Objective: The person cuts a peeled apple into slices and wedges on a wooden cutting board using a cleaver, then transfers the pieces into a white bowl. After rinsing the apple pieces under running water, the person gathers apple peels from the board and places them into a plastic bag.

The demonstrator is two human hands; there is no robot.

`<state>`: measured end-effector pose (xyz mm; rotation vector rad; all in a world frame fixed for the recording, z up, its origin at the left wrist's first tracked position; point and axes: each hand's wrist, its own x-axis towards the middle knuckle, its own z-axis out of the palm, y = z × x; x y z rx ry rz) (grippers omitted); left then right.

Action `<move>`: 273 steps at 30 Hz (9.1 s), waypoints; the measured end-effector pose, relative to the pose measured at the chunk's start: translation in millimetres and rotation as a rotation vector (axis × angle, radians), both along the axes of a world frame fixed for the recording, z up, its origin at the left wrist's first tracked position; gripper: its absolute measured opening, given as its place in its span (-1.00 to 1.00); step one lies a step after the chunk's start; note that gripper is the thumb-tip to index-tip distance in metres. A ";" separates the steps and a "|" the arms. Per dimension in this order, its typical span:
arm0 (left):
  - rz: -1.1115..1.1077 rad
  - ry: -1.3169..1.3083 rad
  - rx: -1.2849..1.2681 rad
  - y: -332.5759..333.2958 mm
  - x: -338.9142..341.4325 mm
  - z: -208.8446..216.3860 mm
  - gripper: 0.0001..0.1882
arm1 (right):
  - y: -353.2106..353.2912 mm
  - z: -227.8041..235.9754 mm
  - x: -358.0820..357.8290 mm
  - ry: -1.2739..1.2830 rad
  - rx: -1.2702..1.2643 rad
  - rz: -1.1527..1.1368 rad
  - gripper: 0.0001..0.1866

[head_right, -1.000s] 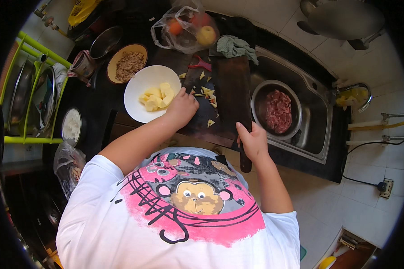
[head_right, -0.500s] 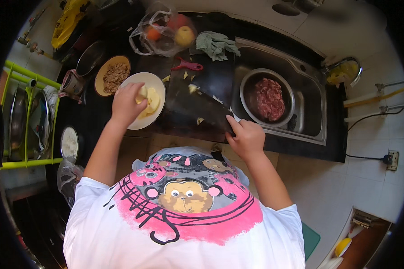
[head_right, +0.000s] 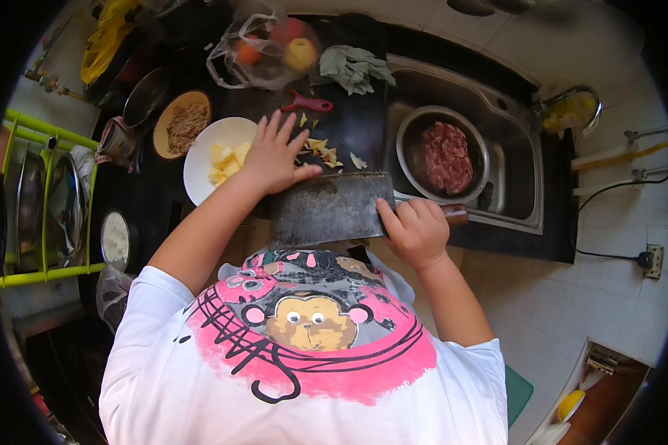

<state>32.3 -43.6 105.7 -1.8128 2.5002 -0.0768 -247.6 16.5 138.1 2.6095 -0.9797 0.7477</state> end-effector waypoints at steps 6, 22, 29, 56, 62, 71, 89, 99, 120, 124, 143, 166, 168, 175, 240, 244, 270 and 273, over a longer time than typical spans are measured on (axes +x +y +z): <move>-0.001 0.344 -0.053 -13.1 13.8 16.5 -0.47 | 1.0 -5.8 -13.9 -0.031 0.093 -0.070 -0.53; 1.398 1.979 -0.171 129.0 81.7 -30.1 -0.50 | -69.2 -59.9 -16.8 -0.266 0.480 -0.453 -0.64; 1.292 2.323 0.337 119.8 94.4 -64.7 -0.60 | -101.3 -87.4 5.4 -0.209 0.357 -0.426 -0.61; 0.815 2.125 0.704 120.1 132.6 -15.3 -0.38 | -127.1 -92.0 97.8 -0.412 0.347 -0.677 -0.59; 0.606 2.013 1.000 64.1 51.0 17.8 -0.42 | -121.3 -94.2 -62.2 -0.480 0.370 -0.767 -0.58; 0.658 1.879 1.127 -19.9 -187.8 20.0 -0.51 | -256.2 -88.1 -325.3 -0.486 0.353 -0.908 -0.41; 0.923 1.764 1.222 -100.9 -444.2 -80.3 -0.60 | -255.8 -79.4 -421.0 -0.460 0.665 -0.362 -0.41; 0.485 1.283 0.823 -140.6 -432.3 -129.2 -0.55 | -159.4 -137.0 -413.6 -1.345 1.853 -0.565 -0.58; -0.072 1.087 0.467 -191.8 -499.5 -114.1 -0.69 | -146.1 -124.2 -389.6 -1.427 1.628 -0.587 -0.60; -0.146 0.656 0.354 -170.3 -500.4 -91.1 -0.44 | -147.2 -127.8 -396.7 -1.494 1.589 -0.621 -0.59; -0.306 0.663 -0.047 -169.0 -520.4 -98.8 -0.33 | -143.2 -124.2 -407.9 -1.522 1.602 -0.592 -0.63; -0.083 0.697 0.522 -164.5 -504.0 -79.6 -0.44 | -140.0 -134.9 -399.6 -1.516 1.685 -0.511 -0.62; 0.001 0.805 0.567 -170.4 -496.0 -91.4 -0.48 | -140.5 -128.6 -397.6 -1.507 1.662 -0.502 -0.64; -0.221 0.750 0.060 -169.6 -508.7 -80.1 -0.53 | -143.5 -125.9 -399.0 -1.456 1.659 -0.481 -0.65; -0.090 0.790 0.309 -113.6 -588.4 -74.0 -0.31 | -123.8 -61.6 -467.3 -1.181 1.277 -0.864 -0.64; -0.213 0.744 0.301 -109.5 -567.6 -43.9 -0.35 | -132.5 -73.3 -474.2 -1.362 1.206 -0.748 -0.65; -0.107 1.122 0.197 -84.9 -633.4 -82.6 -0.24 | -81.4 -12.4 -433.1 -0.440 0.710 -1.078 -0.50; -0.120 1.380 0.142 -83.5 -640.4 -90.6 -0.23 | -84.3 6.6 -414.2 -0.243 0.695 -1.139 -0.48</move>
